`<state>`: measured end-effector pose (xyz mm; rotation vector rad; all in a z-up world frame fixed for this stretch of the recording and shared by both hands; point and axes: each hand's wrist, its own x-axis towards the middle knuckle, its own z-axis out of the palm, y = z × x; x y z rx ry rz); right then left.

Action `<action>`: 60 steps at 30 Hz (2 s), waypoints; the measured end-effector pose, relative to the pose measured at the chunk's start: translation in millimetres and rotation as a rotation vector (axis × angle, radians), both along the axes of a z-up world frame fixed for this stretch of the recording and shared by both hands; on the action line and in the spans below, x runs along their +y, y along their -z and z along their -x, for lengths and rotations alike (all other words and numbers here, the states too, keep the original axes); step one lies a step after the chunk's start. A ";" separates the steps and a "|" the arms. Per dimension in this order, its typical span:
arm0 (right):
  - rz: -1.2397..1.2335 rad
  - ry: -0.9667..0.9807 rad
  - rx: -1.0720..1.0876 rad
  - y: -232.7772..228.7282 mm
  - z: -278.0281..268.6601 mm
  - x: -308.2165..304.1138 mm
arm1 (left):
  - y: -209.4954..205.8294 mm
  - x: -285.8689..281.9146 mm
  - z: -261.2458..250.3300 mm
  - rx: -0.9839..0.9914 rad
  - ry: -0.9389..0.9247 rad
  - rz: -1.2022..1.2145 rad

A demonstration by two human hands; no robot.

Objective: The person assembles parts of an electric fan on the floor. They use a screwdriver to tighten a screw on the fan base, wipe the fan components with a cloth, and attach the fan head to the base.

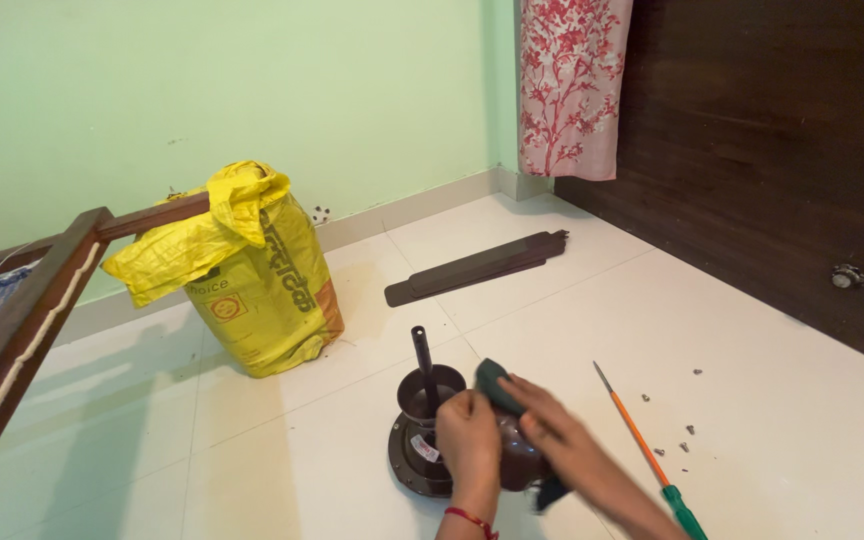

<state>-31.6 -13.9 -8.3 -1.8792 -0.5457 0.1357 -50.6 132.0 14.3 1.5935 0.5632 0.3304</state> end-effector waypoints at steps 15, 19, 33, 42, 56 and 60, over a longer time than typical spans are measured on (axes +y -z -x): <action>-0.902 0.153 0.619 8.4 -4.5 -14.3 | 29.5 12.2 -25.5 -0.023 0.100 1.091; -0.701 0.315 0.398 10.4 13.8 8.5 | 37.0 -9.7 -32.9 -0.012 -0.249 1.287; 0.124 0.356 -0.791 13.5 31.3 15.3 | 1.9 -18.9 0.4 -0.022 0.159 0.531; -0.657 0.411 0.600 38.2 -26.6 -28.0 | -14.5 3.5 12.3 0.023 0.446 0.325; -0.524 0.267 0.406 15.3 -11.4 -30.1 | 10.5 -13.2 16.3 -0.077 0.161 0.105; -0.546 0.096 0.391 21.0 -2.9 -19.6 | 9.7 -21.5 21.9 -0.208 0.218 -0.199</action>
